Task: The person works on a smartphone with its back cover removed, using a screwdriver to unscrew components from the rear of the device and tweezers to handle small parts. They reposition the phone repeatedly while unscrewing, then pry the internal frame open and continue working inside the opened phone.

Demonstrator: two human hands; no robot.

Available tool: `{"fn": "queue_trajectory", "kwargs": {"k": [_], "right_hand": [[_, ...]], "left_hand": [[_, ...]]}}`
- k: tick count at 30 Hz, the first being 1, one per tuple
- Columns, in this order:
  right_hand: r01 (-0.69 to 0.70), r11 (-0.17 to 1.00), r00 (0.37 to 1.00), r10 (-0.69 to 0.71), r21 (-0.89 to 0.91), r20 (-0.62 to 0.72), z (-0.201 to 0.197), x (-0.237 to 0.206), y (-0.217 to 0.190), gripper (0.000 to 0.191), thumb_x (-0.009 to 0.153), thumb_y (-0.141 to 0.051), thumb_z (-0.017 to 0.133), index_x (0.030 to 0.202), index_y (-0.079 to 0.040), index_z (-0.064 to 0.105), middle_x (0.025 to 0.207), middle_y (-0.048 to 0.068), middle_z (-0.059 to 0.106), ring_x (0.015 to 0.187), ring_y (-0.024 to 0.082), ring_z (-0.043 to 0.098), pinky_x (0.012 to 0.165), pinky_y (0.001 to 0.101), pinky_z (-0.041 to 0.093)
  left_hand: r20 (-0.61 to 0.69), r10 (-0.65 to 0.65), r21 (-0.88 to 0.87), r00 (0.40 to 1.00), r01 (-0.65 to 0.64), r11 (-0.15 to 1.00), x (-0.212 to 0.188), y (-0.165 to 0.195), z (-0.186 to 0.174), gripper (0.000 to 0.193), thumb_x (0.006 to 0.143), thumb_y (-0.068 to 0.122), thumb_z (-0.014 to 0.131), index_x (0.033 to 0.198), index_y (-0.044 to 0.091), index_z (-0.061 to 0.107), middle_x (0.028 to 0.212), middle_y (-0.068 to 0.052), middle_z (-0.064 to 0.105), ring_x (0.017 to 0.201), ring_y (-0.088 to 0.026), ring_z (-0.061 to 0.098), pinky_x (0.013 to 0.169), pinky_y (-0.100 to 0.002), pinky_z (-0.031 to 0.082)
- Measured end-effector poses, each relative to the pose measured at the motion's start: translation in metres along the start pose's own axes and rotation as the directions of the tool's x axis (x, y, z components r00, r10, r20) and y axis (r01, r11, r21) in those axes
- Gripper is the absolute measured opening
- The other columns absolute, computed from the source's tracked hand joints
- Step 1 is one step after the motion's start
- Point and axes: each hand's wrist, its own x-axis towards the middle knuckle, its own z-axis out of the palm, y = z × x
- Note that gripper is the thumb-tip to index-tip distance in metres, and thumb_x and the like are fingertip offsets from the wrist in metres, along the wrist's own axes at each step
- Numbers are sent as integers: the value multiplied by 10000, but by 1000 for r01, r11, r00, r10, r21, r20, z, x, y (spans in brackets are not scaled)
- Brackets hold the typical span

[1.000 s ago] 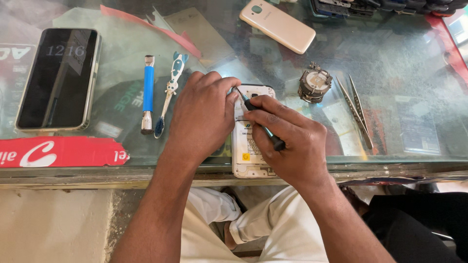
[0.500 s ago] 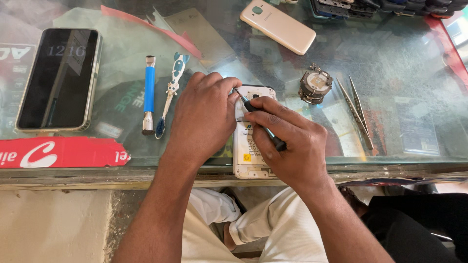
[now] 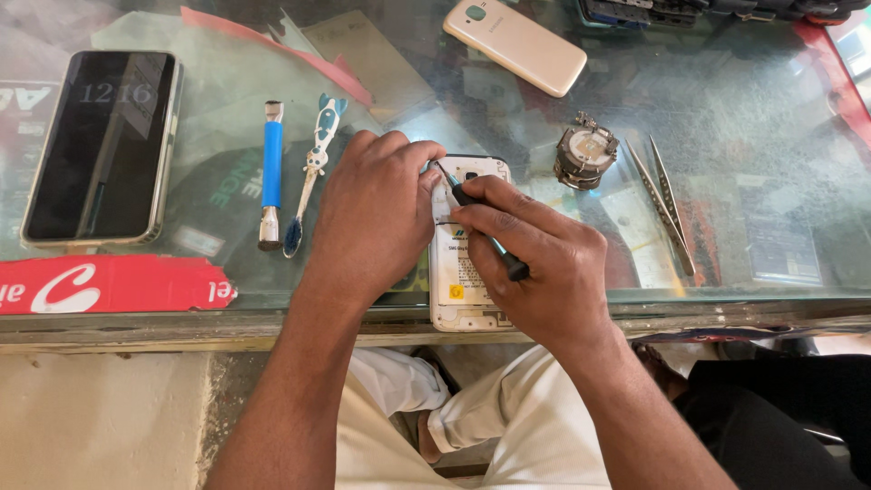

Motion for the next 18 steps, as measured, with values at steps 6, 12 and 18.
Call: {"fn": "queue_trajectory", "kwargs": {"k": [6,12,18], "right_hand": [[-11,1000,1000,11,14,-12,0,0,-2,248,884,24,757,1106,-85,762,1208,84,747,1064,212,771,909,315,634],[-30,1000,1000,30,1,-4,1,0,-2,254,871,24,755,1100,-86,765,1213,89,750,1064,220,767,902,320,632],[-41,998,998,39,-39,-47,3,-1,-3,246,885,12,767,1112,-82,762,1220,96,748,1041,212,771,883,313,636]], "left_hand": [[-2,8,13,1000,-8,1000,0,0,-1,182,936,125,653,1086,65,737,1023,-113,711,1028,-343,597,900,-467,473],[7,-7,10,1000,7,1000,0,2,-2,172,936,118,647,1077,62,730,1021,-112,712,1022,-339,597,894,-470,471],[1,-18,-4,1000,18,1000,1,4,-2,164,937,131,654,1067,60,724,1023,-114,712,1030,-341,595,902,-471,468]]}}
